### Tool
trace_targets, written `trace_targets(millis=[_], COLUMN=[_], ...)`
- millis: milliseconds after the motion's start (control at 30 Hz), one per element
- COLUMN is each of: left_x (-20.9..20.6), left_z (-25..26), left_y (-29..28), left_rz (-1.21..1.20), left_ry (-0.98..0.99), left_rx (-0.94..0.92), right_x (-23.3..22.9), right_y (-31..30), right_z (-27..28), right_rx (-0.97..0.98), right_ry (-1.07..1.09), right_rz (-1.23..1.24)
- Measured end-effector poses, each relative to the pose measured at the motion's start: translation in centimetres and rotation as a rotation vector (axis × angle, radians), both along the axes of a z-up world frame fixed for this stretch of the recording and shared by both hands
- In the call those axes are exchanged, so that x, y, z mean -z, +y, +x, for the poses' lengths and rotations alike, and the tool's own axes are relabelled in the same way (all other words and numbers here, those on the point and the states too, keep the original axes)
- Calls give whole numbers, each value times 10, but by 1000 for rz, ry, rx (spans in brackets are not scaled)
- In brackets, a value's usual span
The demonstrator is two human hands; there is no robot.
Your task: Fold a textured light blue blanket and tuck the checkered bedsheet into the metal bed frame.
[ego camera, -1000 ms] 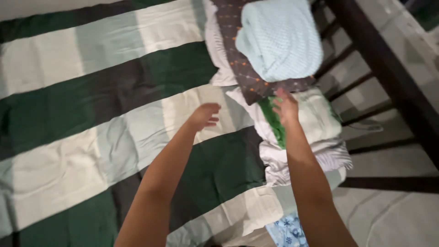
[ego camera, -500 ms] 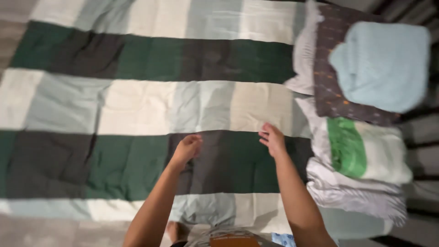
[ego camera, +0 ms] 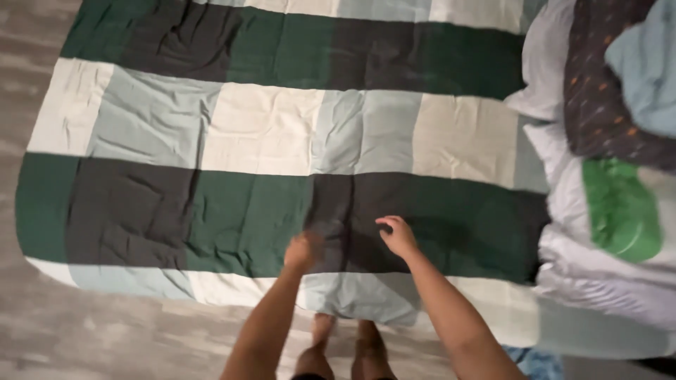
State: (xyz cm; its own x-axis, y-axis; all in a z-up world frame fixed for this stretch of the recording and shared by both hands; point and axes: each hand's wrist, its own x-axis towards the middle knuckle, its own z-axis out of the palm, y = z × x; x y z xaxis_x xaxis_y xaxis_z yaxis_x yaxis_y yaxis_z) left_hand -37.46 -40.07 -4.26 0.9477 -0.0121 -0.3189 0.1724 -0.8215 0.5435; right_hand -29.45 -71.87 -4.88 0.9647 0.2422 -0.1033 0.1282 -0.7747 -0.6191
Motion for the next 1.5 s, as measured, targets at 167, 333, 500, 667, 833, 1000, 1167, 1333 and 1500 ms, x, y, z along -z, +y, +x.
trace_targets(millis=[167, 333, 500, 667, 833, 1000, 1167, 1333, 1500], left_x=[52, 21, 78, 79, 45, 44, 55, 129, 197], left_z=[-33, -40, -52, -67, -81, -92, -78, -75, -114], left_y=[0, -16, -20, -17, -18, -30, -33, -10, 20], left_rz=[54, 162, 237, 80, -105, -291, -302, -249, -112], left_ry=[37, 107, -119, -361, -480, -378, -280, -196, -10], left_rx=[47, 86, 39, -50, -121, -340, -480, -373, -156], right_x=[-20, 3, 26, 44, 30, 12, 7, 40, 95], right_y=[25, 18, 5, -18, -30, -35, -33, -39, -41], right_z=[-43, -76, -95, -96, -102, -107, -102, -101, -129], right_rx=[64, 233, 264, 201, 109, 197, 194, 182, 44], right_ry=[266, 263, 153, 32, -224, -59, -43, 97, 306], right_rz=[-340, -515, -472, -414, -204, -25, -14, -9, 34])
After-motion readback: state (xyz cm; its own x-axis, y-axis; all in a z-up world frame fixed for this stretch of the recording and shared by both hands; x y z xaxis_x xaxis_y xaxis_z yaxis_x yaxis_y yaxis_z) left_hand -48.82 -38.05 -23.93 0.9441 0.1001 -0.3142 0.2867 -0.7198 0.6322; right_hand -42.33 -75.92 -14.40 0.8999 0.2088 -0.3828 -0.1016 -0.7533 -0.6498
